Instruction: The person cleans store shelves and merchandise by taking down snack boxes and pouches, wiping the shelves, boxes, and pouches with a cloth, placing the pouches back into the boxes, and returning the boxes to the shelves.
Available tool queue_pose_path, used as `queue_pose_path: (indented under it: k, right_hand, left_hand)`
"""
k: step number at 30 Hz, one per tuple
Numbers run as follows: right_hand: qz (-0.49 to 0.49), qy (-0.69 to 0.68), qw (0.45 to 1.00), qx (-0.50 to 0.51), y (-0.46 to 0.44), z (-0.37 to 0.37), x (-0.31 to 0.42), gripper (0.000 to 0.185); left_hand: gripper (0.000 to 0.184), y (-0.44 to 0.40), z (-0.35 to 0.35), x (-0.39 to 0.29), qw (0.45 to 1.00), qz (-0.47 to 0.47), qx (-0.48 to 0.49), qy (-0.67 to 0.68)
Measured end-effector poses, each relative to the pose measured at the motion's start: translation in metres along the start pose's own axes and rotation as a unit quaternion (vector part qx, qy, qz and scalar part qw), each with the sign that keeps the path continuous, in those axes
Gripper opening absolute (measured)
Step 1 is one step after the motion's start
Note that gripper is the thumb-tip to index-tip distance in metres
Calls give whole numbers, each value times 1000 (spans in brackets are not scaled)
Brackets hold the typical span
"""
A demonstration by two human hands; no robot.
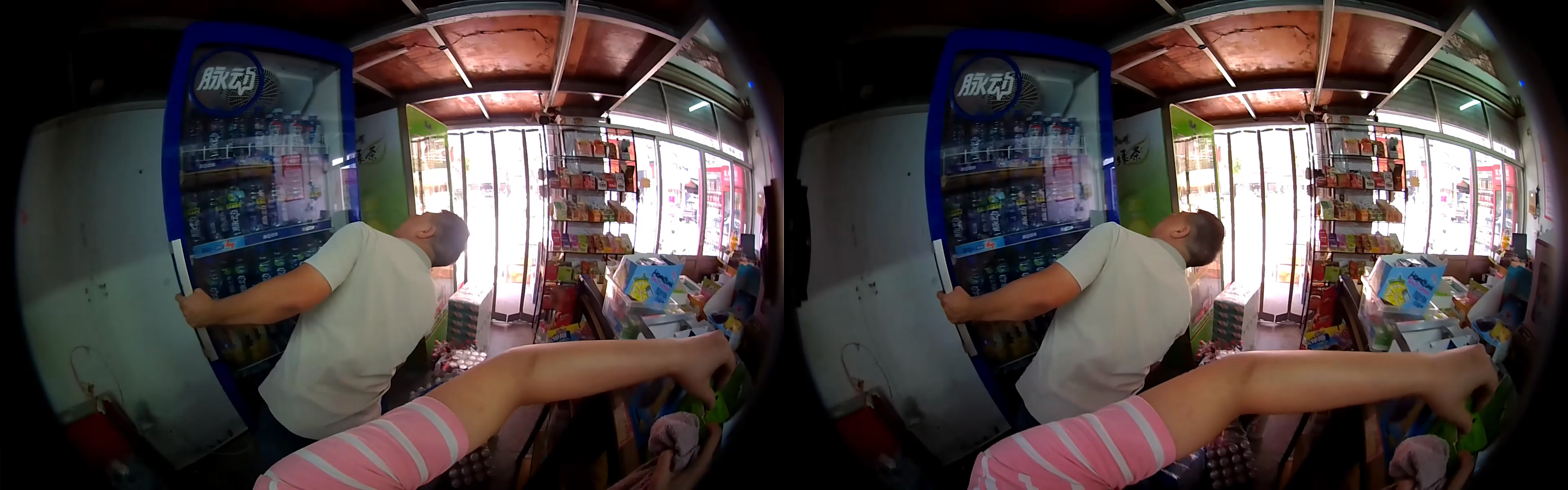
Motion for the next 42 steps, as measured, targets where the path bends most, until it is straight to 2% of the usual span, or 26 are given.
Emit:
queue_pose_path:
  k: [4, 8, 10, 13, 16, 18, 20, 22, 25, 27, 30, 32, 34, 36, 40, 42]
  right_hand:
    - [-7, 23, 1000, 1, -1, 0, -2, 58]
    - [-18, 55, 998, 7, -1, -3, -4, 59]
    - [-27, 83, 996, 7, -1, -3, -8, 59]
    - [-35, 120, 992, 11, 4, -4, -9, 59]
    - [-40, 101, 994, 9, 2, -9, -10, 62]
    - [-12, -98, 994, -53, 6, -17, -20, 55]
    - [-17, -38, 999, -5, 5, -14, -20, 58]
    - [-5, -3, 999, -53, 4, -6, -11, 59]
    - [-8, 10, 999, -49, 3, -3, -9, 54]
    - [-9, 30, 998, -55, 2, -5, -11, 54]
    - [-4, 45, 998, -51, 3, -5, -11, 55]
    - [-5, 54, 998, -44, 3, -6, -10, 56]
    - [-4, 43, 998, -44, 4, -6, -8, 57]
    - [-15, 45, 998, -50, 3, -8, -10, 58]
    - [1, 15, 998, -66, 4, -6, -7, 53]
    - [20, -8, 998, -65, 4, -8, -10, 53]
  left_hand:
    - [31, 1, 4, -5, 1000, -9, -23, -10]
    - [32, 1, 5, -6, 1000, -8, 4, 13]
    - [33, -1, 4, -6, 999, 29, 30, -12]
    - [35, -1, 5, -13, 998, 23, 45, -34]
    - [38, -3, 5, -15, 997, 10, 61, -39]
    - [39, -3, 1, -19, 994, 24, 75, -80]
    - [40, -3, 3, -23, 995, 16, 78, -66]
    - [39, -2, 11, -36, 995, -7, 84, -55]
    - [37, -3, 14, -45, 994, -24, 104, -25]
    - [35, -1, 9, -38, 985, 58, 160, -35]
    - [33, -3, 6, -37, 984, 62, 164, -40]
    - [32, 0, 7, -40, 984, 54, 157, -59]
    - [30, 3, 13, -54, 991, -84, 71, -72]
    - [22, 8, 13, -57, 992, -69, 61, -82]
    - [18, 11, 12, -47, 992, -62, 32, -104]
    - [17, 12, 11, -45, 985, -105, -31, -135]
Point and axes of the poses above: each hand's wrist, its own y-axis away from the middle knuckle, its own z-axis out of the back of the hand, x = y × z, the point moved 8 cm from there along -y, towards the middle knuckle, and after that the axes turned 13 degrees about y, right-handed, at the moved point
